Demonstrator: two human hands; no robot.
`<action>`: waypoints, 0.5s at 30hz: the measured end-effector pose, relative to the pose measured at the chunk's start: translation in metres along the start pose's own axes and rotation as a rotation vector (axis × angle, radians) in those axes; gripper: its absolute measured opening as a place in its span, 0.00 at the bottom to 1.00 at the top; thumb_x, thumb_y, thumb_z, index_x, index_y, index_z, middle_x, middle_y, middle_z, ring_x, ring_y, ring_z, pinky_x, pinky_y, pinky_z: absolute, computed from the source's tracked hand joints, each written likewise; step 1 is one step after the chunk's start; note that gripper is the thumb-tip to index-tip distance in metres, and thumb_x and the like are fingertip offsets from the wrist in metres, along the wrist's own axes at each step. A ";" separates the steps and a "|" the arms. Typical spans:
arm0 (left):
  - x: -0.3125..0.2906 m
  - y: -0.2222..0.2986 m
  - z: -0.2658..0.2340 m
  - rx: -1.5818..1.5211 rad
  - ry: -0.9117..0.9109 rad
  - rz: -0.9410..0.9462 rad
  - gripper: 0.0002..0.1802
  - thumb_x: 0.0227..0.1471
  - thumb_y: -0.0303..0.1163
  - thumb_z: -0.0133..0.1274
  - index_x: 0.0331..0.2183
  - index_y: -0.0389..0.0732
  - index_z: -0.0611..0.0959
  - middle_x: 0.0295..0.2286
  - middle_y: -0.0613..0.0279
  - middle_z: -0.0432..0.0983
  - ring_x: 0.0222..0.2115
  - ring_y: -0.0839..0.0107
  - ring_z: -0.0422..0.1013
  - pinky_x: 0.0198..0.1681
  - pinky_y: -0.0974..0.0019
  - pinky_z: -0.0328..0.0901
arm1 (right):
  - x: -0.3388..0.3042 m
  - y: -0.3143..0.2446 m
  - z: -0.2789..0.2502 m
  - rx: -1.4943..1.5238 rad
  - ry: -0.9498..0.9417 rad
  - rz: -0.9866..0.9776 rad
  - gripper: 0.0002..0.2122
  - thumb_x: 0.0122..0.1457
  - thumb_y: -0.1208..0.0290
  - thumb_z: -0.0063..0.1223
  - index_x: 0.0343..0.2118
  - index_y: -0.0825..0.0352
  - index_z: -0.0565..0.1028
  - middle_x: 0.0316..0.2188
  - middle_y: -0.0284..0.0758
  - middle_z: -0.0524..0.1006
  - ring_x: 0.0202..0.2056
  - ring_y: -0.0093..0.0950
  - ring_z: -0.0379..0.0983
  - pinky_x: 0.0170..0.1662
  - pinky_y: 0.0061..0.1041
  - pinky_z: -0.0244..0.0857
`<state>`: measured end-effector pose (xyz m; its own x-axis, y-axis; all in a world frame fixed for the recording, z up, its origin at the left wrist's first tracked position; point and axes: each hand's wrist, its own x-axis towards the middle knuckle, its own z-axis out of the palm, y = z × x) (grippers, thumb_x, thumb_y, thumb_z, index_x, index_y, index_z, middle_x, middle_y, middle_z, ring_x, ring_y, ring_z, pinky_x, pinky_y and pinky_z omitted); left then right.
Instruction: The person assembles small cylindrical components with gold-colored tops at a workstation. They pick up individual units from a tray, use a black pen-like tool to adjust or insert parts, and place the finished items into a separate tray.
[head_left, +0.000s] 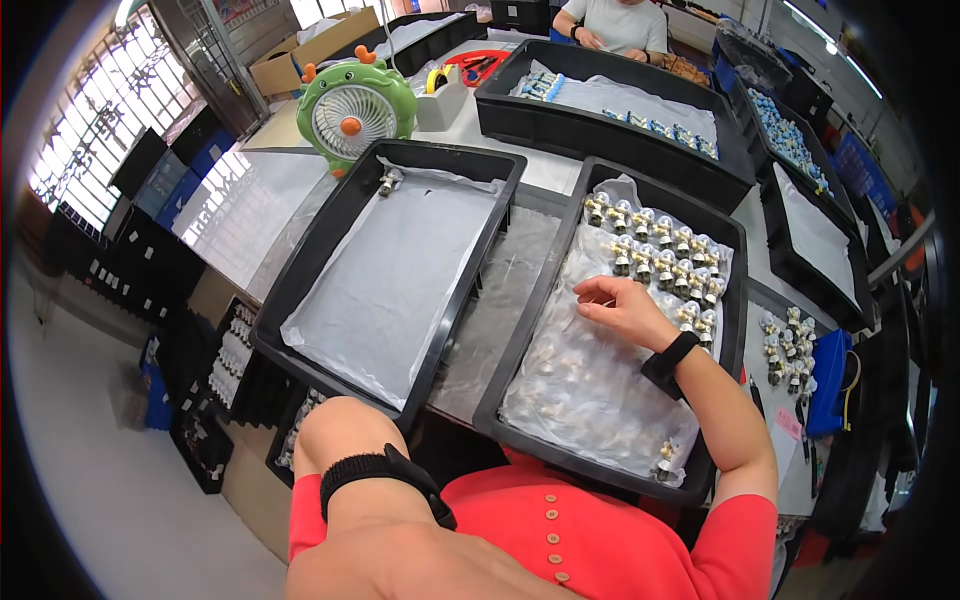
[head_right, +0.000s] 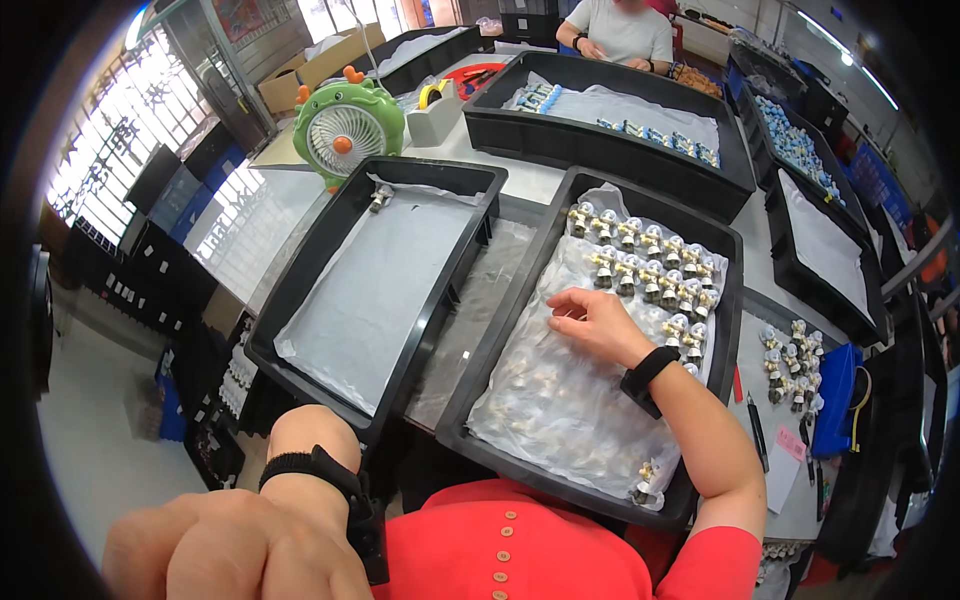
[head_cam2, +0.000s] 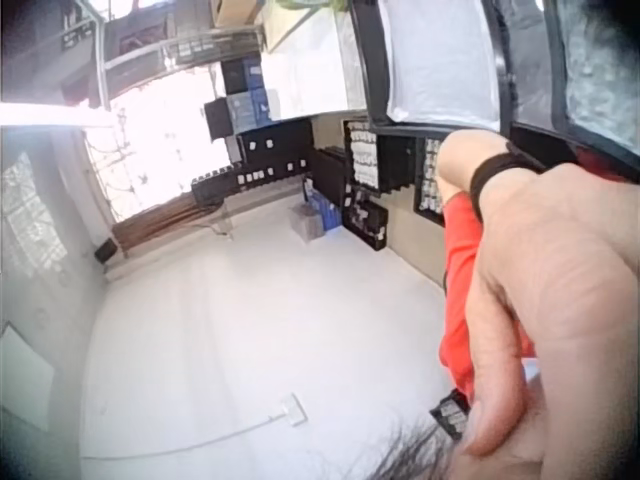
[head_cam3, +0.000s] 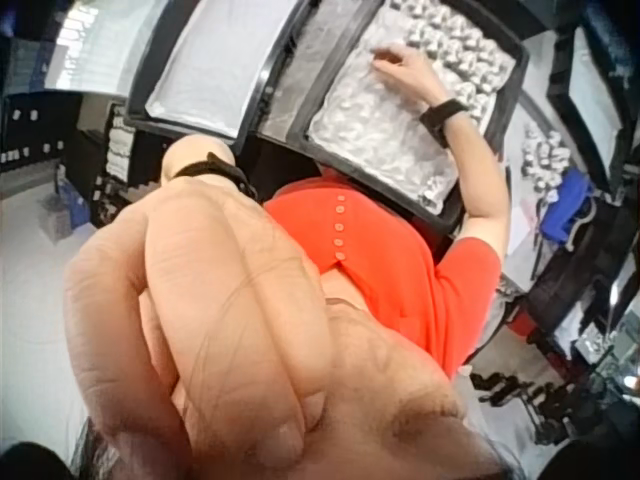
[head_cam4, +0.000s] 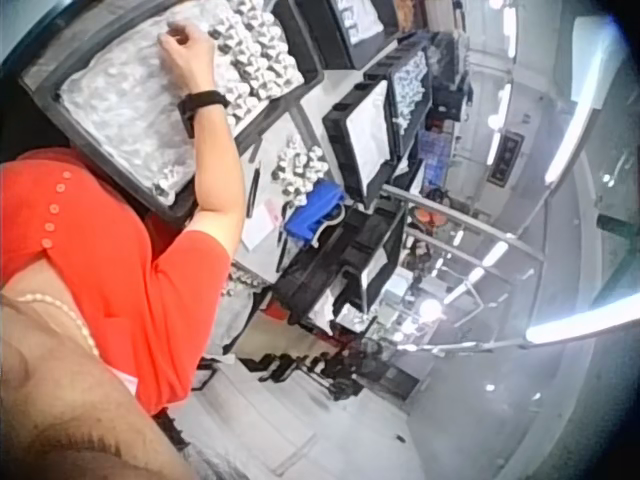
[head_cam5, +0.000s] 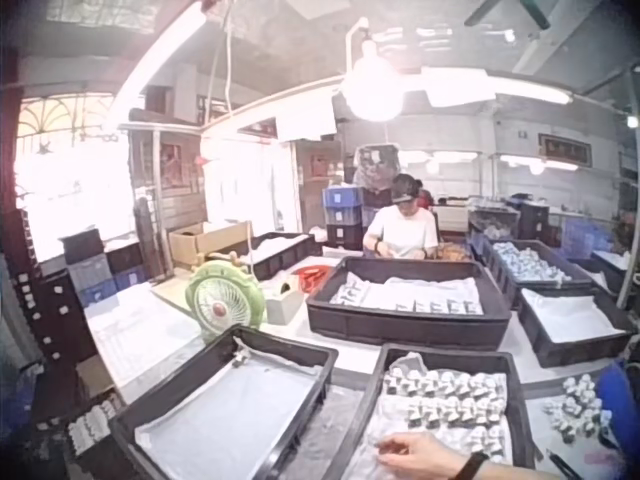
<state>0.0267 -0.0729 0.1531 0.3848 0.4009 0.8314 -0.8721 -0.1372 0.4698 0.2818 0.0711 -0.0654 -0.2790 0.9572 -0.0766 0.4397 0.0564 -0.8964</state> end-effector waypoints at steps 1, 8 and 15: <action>0.001 -0.001 -0.001 -0.004 -0.003 -0.002 0.11 0.53 0.27 0.53 0.39 0.50 0.79 0.41 0.71 0.69 0.43 0.71 0.68 0.45 0.62 0.66 | 0.000 0.000 0.000 -0.001 0.002 -0.001 0.15 0.53 0.68 0.58 0.41 0.69 0.76 0.32 0.36 0.79 0.34 0.24 0.75 0.40 0.23 0.68; 0.006 0.000 -0.002 -0.024 -0.004 -0.013 0.12 0.52 0.28 0.54 0.40 0.52 0.80 0.41 0.71 0.69 0.43 0.70 0.68 0.45 0.62 0.66 | -0.002 -0.003 0.001 -0.004 -0.004 0.004 0.15 0.53 0.68 0.58 0.42 0.70 0.76 0.31 0.35 0.79 0.33 0.23 0.74 0.39 0.23 0.68; 0.001 -0.001 -0.025 0.041 -0.106 -0.074 0.13 0.52 0.29 0.55 0.41 0.54 0.81 0.41 0.71 0.69 0.43 0.68 0.68 0.44 0.61 0.65 | 0.004 0.005 0.003 -0.070 -0.002 -0.112 0.16 0.51 0.66 0.56 0.40 0.72 0.75 0.32 0.41 0.79 0.34 0.30 0.76 0.39 0.26 0.70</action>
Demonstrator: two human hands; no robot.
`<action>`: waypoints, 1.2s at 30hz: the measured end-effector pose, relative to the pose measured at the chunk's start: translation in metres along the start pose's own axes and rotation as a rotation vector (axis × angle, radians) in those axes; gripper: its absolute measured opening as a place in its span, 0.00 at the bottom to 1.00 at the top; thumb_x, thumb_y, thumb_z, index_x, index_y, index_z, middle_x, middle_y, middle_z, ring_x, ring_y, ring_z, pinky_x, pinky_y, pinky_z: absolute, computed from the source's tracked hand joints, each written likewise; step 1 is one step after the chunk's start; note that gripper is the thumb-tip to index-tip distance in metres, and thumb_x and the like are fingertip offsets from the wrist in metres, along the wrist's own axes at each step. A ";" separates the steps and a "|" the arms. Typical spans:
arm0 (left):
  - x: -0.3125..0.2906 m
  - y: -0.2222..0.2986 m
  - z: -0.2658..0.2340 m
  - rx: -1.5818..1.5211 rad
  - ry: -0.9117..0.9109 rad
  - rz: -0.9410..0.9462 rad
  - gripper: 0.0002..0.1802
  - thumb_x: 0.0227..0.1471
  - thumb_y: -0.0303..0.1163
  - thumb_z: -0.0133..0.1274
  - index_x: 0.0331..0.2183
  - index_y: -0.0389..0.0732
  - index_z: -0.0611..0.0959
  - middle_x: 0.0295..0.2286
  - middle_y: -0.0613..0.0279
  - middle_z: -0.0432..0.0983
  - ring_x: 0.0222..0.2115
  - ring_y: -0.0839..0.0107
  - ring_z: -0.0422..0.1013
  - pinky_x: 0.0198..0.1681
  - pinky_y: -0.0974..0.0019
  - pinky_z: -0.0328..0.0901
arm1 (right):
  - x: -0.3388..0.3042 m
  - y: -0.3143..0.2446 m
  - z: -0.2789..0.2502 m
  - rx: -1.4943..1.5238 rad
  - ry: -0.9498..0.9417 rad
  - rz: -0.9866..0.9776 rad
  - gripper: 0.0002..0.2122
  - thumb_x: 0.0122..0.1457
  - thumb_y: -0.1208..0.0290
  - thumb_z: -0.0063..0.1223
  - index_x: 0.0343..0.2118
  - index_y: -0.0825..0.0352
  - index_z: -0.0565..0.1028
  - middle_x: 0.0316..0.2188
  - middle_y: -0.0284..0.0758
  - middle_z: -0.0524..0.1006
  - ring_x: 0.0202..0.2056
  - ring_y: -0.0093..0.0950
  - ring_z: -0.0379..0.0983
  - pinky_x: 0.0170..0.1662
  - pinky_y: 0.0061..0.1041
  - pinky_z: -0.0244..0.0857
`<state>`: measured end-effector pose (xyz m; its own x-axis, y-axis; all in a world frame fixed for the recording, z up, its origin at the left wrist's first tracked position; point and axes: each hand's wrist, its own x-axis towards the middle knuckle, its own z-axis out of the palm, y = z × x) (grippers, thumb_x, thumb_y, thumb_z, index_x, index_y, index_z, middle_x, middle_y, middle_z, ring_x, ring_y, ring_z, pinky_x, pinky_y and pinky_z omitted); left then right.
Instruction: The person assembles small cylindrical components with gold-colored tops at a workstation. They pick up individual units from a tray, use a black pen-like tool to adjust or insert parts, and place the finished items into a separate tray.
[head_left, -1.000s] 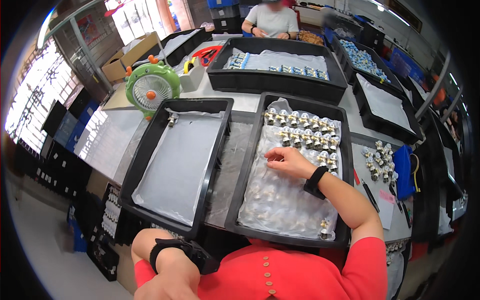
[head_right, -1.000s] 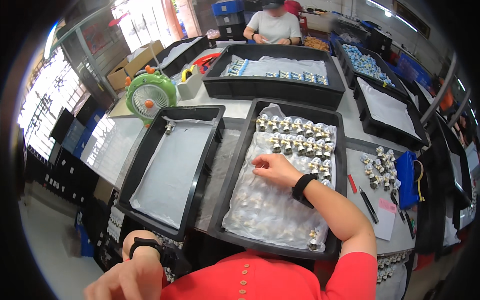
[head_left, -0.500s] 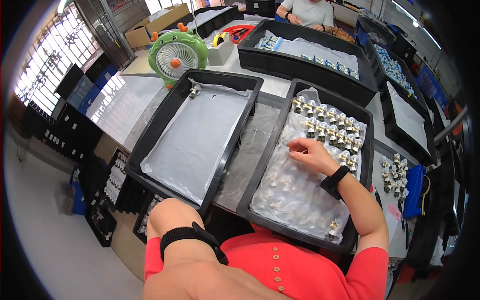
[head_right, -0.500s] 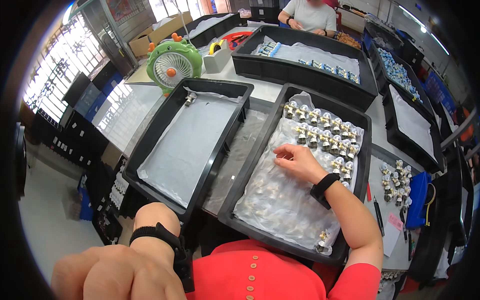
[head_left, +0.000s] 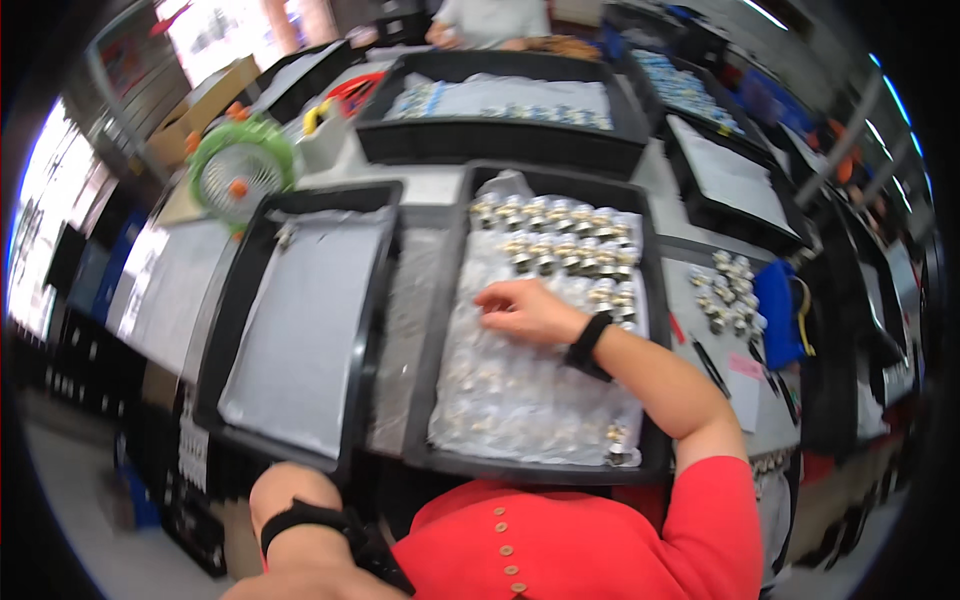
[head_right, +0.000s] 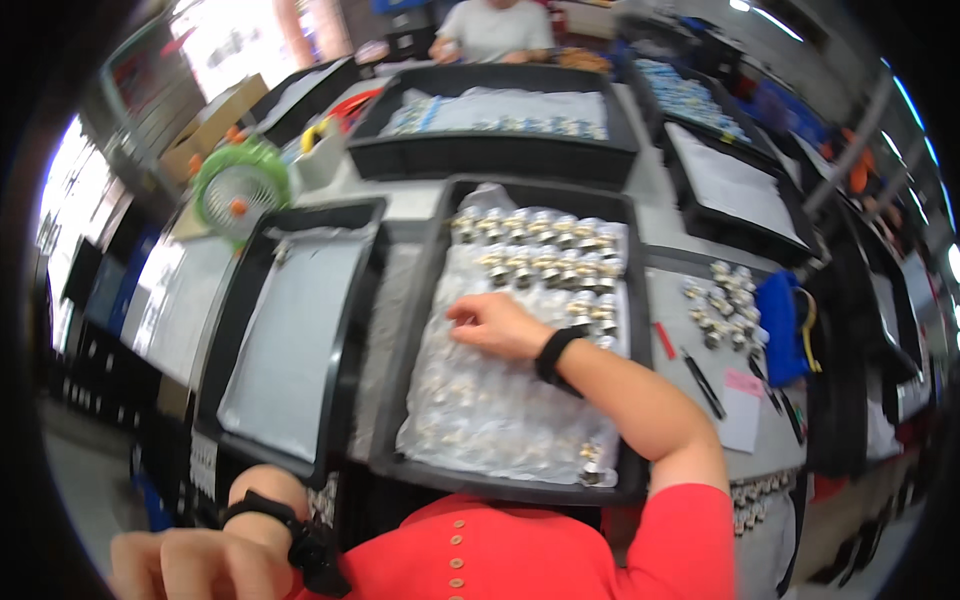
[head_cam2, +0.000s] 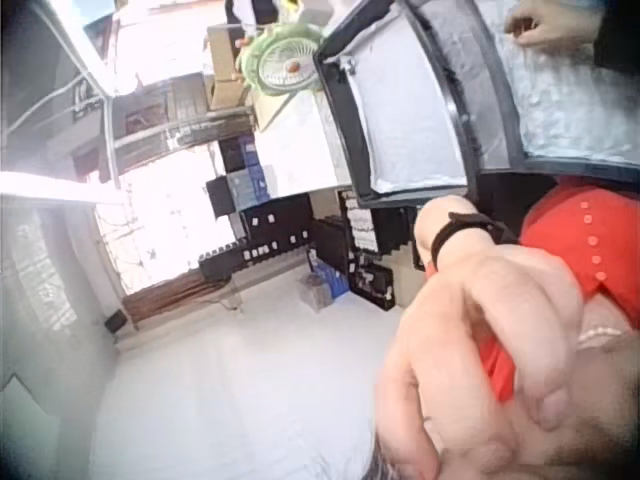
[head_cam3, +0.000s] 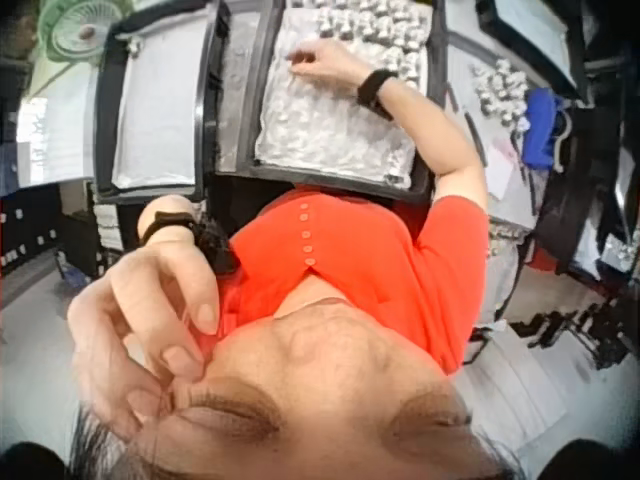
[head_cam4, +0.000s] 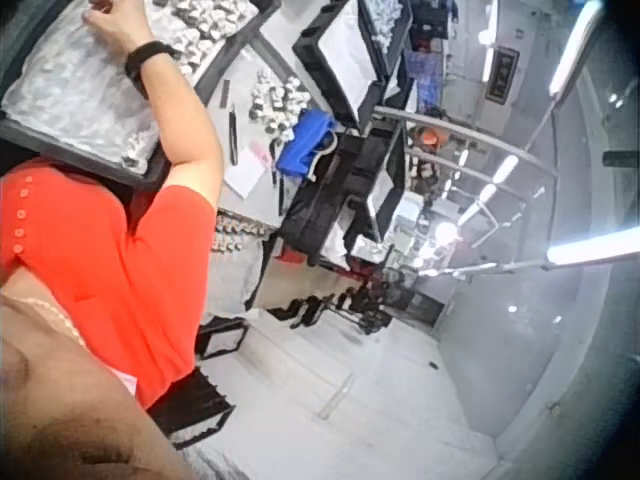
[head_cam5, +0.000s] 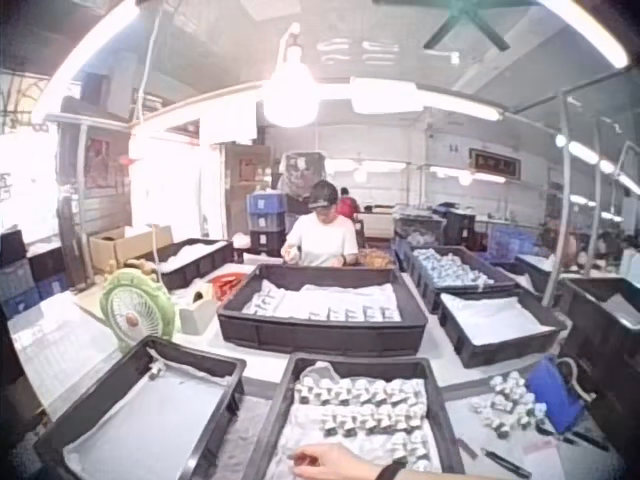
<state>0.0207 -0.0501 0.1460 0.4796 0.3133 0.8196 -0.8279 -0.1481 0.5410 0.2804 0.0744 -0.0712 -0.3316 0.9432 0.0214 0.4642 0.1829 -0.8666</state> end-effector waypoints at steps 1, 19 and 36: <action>-0.002 -0.003 -0.003 0.007 -0.033 -0.006 0.13 0.52 0.29 0.55 0.41 0.54 0.81 0.41 0.71 0.69 0.43 0.68 0.68 0.44 0.61 0.65 | 0.000 0.003 0.001 -0.012 -0.004 -0.012 0.15 0.54 0.67 0.56 0.42 0.71 0.75 0.32 0.37 0.79 0.34 0.24 0.76 0.39 0.23 0.69; -0.036 -0.097 -0.069 0.447 0.089 -0.804 0.09 0.56 0.30 0.51 0.34 0.33 0.80 0.30 0.60 0.77 0.33 0.71 0.73 0.39 0.69 0.67 | -0.005 0.000 0.001 0.050 0.010 -0.011 0.16 0.51 0.66 0.58 0.40 0.70 0.76 0.30 0.38 0.79 0.32 0.26 0.75 0.37 0.25 0.70; -0.087 -0.168 -0.128 -0.182 0.587 -1.164 0.09 0.55 0.36 0.53 0.39 0.47 0.77 0.33 0.71 0.75 0.36 0.80 0.71 0.40 0.74 0.64 | -0.002 -0.002 -0.005 0.066 -0.060 0.135 0.16 0.54 0.66 0.56 0.42 0.71 0.76 0.33 0.37 0.79 0.34 0.24 0.76 0.38 0.23 0.70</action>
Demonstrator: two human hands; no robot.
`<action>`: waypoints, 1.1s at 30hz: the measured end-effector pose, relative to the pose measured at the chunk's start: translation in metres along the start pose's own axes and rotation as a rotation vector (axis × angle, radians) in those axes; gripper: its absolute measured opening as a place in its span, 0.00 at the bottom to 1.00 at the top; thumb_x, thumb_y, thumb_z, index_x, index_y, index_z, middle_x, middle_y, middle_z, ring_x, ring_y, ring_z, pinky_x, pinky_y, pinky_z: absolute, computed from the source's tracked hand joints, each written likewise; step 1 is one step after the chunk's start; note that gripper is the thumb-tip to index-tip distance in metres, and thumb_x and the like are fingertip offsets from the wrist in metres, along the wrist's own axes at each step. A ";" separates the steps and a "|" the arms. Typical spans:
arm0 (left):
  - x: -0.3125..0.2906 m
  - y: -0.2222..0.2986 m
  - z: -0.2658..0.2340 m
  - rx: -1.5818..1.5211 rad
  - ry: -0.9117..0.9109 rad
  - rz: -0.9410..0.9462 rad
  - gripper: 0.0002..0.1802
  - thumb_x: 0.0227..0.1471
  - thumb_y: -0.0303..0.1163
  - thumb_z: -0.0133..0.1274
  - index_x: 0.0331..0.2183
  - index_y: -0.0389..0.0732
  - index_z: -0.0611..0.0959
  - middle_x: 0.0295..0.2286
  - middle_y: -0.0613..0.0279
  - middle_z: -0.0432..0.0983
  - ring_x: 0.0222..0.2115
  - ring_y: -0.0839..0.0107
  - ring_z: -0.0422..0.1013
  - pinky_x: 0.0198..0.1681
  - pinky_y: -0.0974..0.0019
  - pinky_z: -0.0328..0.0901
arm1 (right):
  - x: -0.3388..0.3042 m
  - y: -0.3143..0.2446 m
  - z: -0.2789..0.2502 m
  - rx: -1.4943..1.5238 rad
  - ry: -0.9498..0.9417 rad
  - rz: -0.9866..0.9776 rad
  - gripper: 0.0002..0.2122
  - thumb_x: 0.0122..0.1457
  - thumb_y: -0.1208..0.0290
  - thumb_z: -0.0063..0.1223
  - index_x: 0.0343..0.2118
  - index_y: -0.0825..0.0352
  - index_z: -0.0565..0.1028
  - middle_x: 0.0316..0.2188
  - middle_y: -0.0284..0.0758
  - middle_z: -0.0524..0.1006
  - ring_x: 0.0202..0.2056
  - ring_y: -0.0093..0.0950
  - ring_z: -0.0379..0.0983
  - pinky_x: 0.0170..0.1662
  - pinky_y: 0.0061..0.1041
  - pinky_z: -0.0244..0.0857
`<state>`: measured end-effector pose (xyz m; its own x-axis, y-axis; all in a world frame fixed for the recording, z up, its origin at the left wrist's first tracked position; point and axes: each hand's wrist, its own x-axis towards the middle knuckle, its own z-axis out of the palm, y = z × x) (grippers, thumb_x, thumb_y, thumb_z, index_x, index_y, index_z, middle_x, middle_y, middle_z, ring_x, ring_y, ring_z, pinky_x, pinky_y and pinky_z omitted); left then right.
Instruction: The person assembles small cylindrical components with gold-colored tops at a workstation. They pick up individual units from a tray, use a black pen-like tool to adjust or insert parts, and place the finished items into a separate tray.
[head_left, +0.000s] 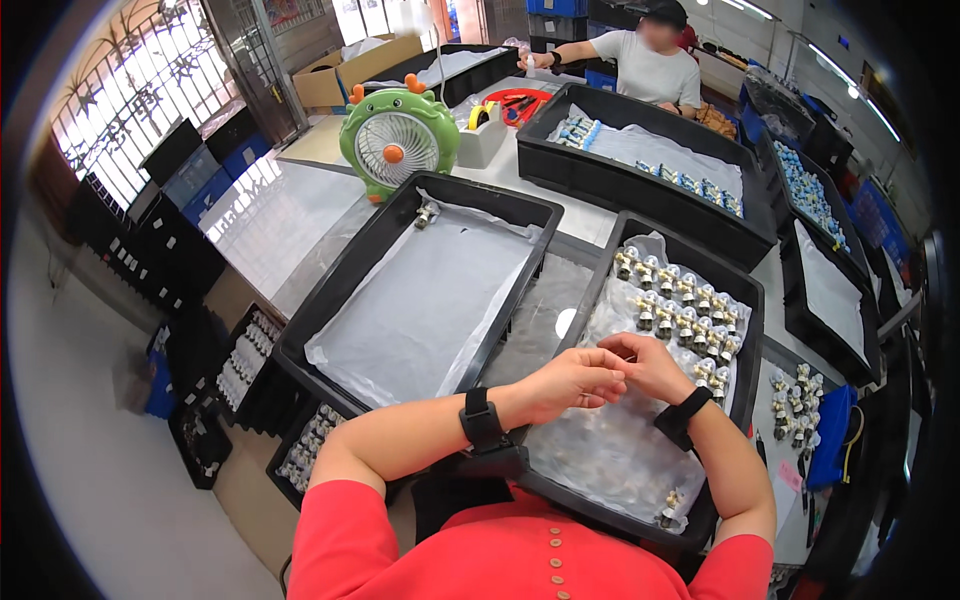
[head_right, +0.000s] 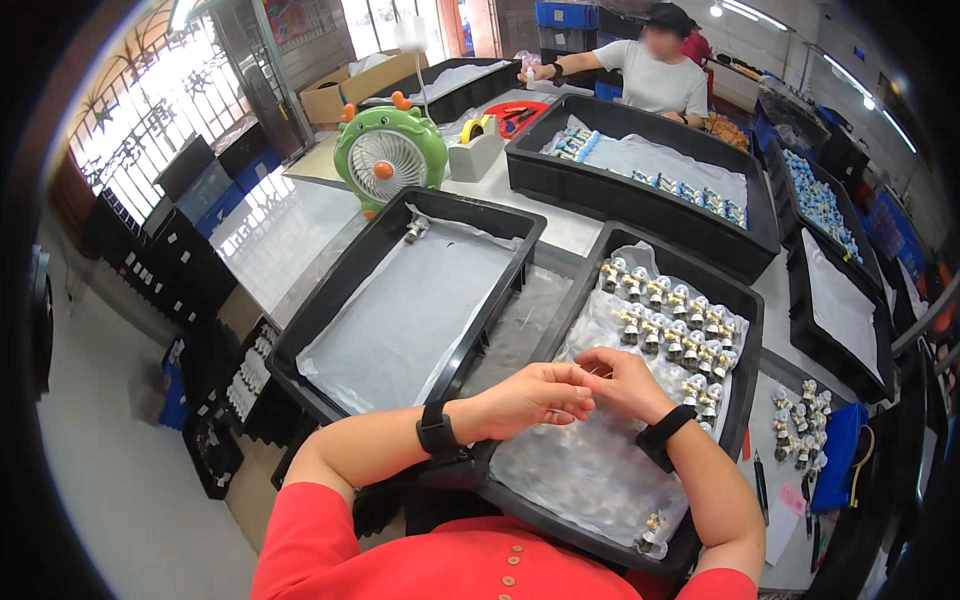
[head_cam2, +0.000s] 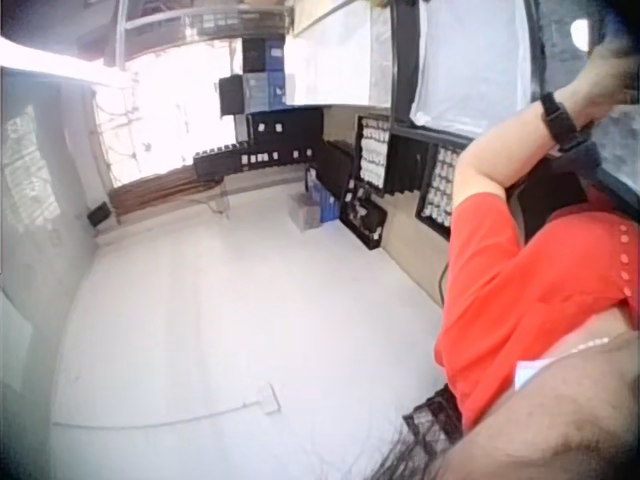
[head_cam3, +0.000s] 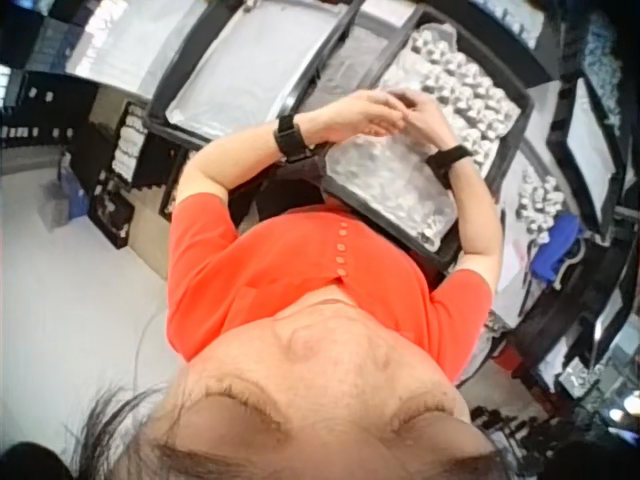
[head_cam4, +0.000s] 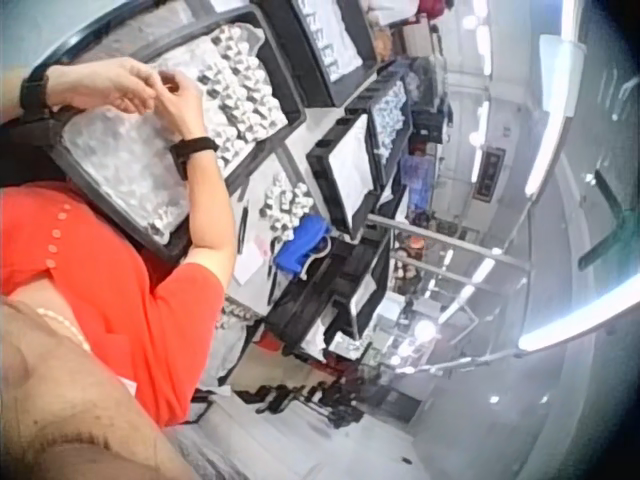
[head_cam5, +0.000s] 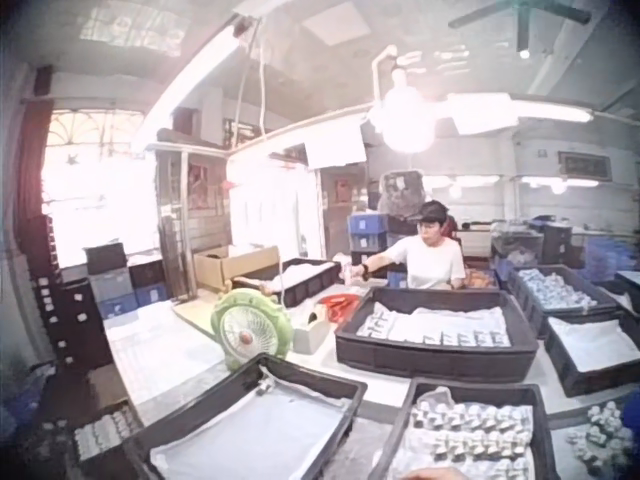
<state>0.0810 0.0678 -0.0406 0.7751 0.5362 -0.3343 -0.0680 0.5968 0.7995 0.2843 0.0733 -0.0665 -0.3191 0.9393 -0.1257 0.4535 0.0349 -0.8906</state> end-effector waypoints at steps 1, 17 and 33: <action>0.000 -0.001 -0.001 0.007 -0.002 -0.008 0.09 0.55 0.36 0.53 0.39 0.48 0.77 0.33 0.71 0.75 0.36 0.81 0.71 0.40 0.74 0.64 | 0.000 0.001 0.001 -0.005 -0.004 0.000 0.16 0.54 0.67 0.56 0.42 0.71 0.75 0.33 0.38 0.79 0.34 0.24 0.76 0.38 0.23 0.70; -0.003 0.003 0.001 0.066 0.020 -0.054 0.13 0.56 0.37 0.53 0.42 0.45 0.77 0.35 0.71 0.74 0.38 0.80 0.71 0.42 0.73 0.63 | 0.006 -0.008 -0.027 0.086 0.079 0.052 0.13 0.55 0.72 0.56 0.43 0.71 0.74 0.36 0.34 0.78 0.39 0.20 0.73 0.44 0.21 0.68; -0.003 0.003 0.000 -0.051 -0.008 0.099 0.15 0.55 0.32 0.54 0.44 0.40 0.75 0.38 0.66 0.73 0.42 0.74 0.71 0.48 0.71 0.64 | 0.037 0.021 -0.056 -0.815 0.203 0.023 0.35 0.40 0.63 0.64 0.54 0.66 0.64 0.48 0.39 0.70 0.53 0.36 0.65 0.61 0.54 0.38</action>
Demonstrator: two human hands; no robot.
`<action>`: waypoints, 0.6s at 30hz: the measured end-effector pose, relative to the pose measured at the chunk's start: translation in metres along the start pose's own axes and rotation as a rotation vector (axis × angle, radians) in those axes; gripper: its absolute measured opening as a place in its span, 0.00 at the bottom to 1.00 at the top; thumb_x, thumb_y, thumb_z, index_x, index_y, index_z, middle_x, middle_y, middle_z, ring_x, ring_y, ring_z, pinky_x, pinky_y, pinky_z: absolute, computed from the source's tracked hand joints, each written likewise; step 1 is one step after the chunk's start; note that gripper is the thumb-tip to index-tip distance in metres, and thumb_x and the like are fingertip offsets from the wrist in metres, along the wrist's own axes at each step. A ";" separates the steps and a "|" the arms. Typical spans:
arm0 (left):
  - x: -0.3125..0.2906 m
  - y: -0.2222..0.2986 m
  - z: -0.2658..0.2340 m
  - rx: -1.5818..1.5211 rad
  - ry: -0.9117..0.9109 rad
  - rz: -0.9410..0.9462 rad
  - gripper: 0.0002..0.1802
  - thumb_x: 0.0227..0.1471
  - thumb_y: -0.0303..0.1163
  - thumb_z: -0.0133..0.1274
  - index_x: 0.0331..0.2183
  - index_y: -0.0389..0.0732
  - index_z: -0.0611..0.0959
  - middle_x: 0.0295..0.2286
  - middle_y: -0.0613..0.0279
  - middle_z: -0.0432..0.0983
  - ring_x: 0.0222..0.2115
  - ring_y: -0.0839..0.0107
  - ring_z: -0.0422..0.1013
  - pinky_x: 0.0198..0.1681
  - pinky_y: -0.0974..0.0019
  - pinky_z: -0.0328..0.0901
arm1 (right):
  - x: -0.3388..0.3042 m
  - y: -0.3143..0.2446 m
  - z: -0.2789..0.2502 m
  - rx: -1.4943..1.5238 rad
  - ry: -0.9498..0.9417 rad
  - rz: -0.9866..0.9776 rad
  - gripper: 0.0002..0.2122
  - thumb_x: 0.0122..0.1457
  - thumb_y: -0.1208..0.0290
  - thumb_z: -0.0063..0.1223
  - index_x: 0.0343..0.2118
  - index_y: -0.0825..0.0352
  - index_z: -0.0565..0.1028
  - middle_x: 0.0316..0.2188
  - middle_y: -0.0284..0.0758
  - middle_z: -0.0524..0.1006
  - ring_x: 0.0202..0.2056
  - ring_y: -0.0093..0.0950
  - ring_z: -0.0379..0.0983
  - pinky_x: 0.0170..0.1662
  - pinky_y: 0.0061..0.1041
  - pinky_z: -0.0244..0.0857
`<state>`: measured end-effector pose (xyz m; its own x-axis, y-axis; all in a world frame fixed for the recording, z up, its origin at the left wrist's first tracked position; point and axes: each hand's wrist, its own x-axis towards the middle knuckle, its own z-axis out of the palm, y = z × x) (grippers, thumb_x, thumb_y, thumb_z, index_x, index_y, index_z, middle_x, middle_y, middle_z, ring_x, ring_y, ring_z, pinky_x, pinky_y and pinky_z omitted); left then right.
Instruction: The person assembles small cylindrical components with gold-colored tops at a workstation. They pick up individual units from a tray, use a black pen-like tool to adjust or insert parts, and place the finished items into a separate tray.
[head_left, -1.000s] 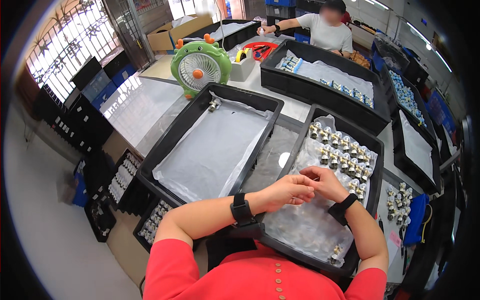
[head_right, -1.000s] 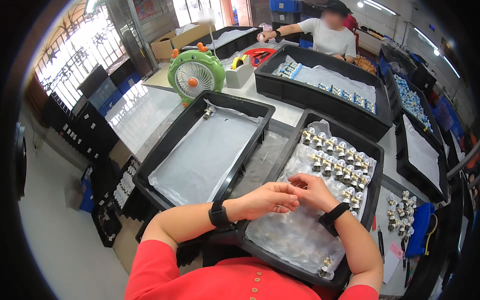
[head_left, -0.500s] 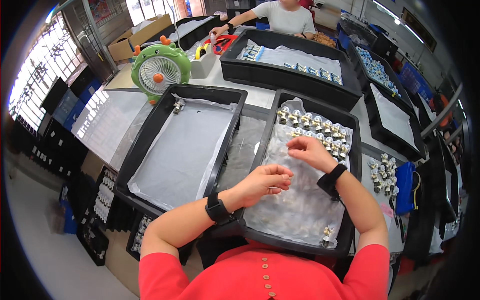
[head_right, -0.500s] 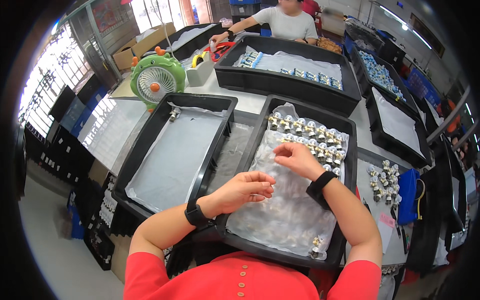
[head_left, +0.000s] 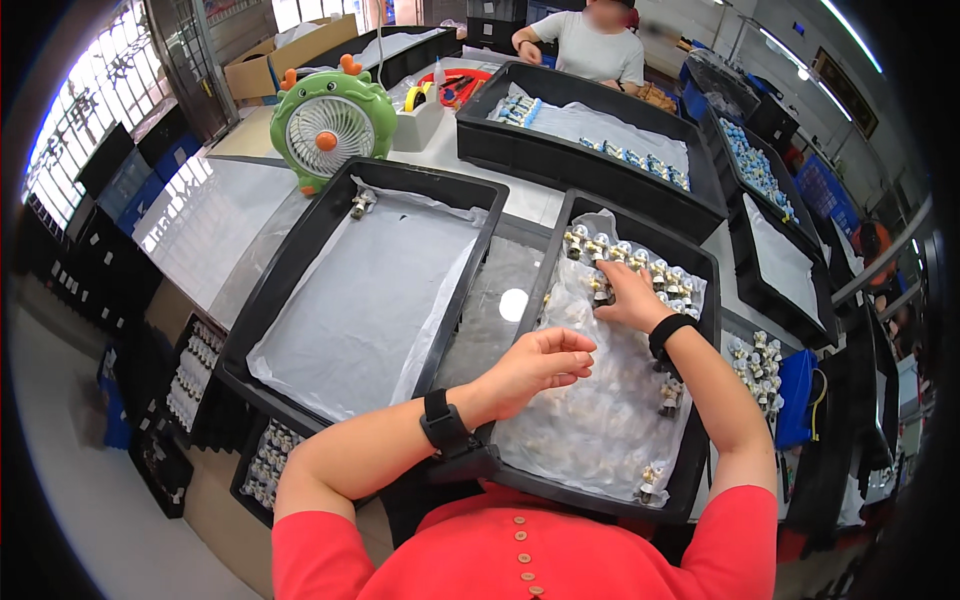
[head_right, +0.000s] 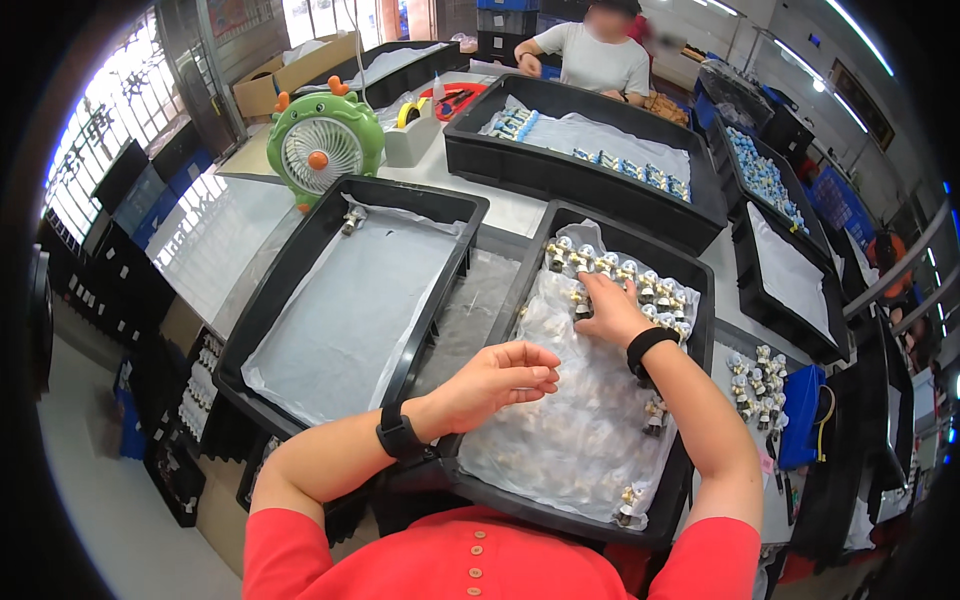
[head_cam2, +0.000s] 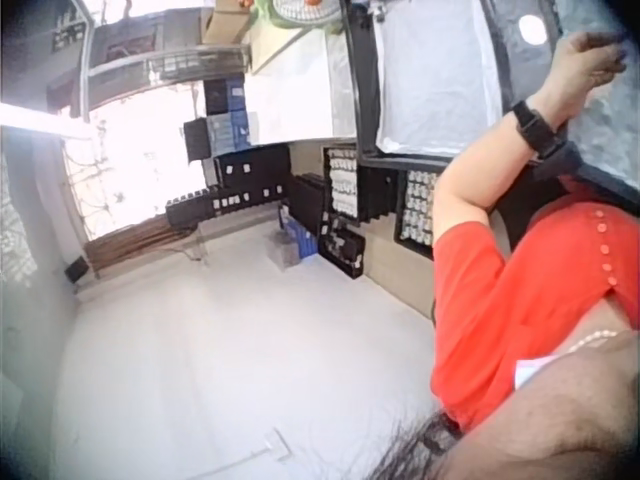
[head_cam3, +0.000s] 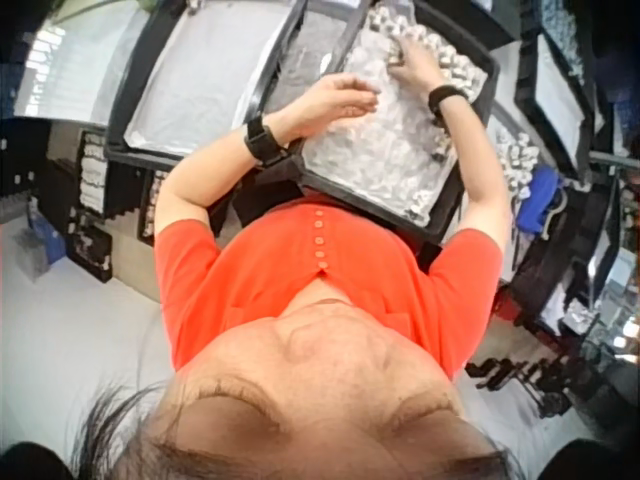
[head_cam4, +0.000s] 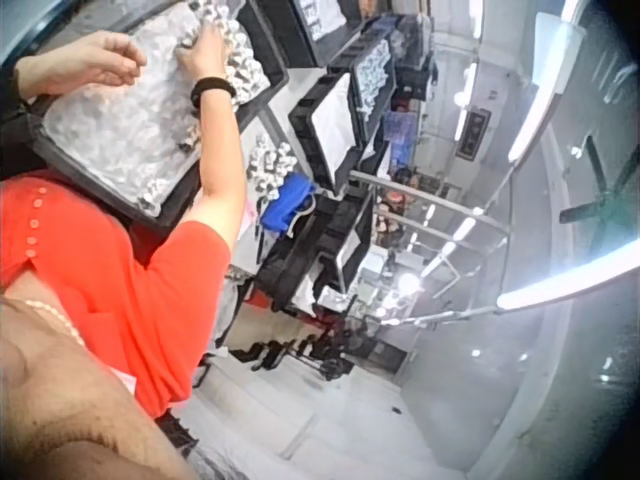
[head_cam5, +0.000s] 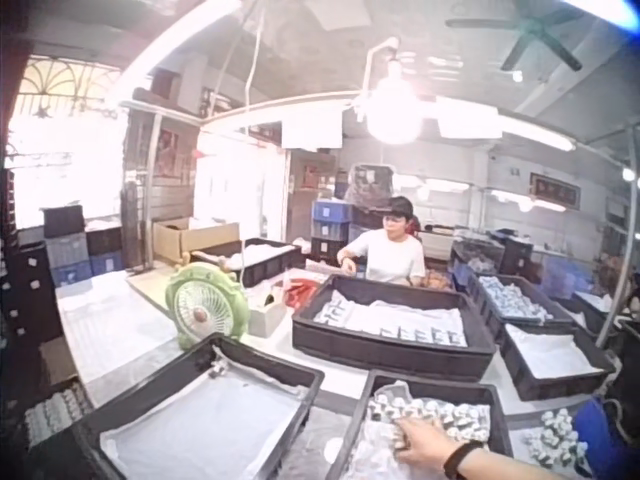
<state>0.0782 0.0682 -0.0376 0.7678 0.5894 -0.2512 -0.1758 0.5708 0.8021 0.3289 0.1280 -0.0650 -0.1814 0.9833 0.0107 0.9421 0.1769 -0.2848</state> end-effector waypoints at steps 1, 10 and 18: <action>0.000 0.000 0.000 -0.006 0.010 0.008 0.15 0.55 0.32 0.54 0.44 0.40 0.75 0.39 0.65 0.73 0.43 0.73 0.71 0.48 0.71 0.64 | 0.001 0.000 -0.002 -0.007 -0.013 -0.005 0.35 0.40 0.63 0.64 0.54 0.66 0.64 0.48 0.39 0.70 0.53 0.36 0.65 0.61 0.55 0.38; -0.001 0.001 -0.001 0.021 0.233 0.248 0.33 0.54 0.31 0.54 0.59 0.45 0.59 0.55 0.58 0.56 0.51 0.69 0.64 0.53 0.65 0.61 | -0.042 -0.068 -0.053 0.641 0.032 -0.091 0.32 0.42 0.70 0.67 0.53 0.68 0.65 0.48 0.39 0.72 0.45 0.29 0.71 0.52 0.30 0.62; -0.001 0.007 0.002 -0.013 0.070 0.244 0.34 0.56 0.27 0.50 0.61 0.46 0.56 0.52 0.59 0.63 0.46 0.69 0.68 0.51 0.64 0.64 | -0.070 -0.095 -0.047 0.618 0.112 -0.267 0.30 0.43 0.69 0.65 0.51 0.70 0.68 0.44 0.38 0.75 0.43 0.28 0.73 0.47 0.26 0.66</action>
<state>0.0773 0.0700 -0.0309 0.6572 0.7485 -0.0888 -0.3585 0.4140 0.8367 0.2658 0.0441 0.0061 -0.3237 0.9135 0.2464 0.5287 0.3906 -0.7536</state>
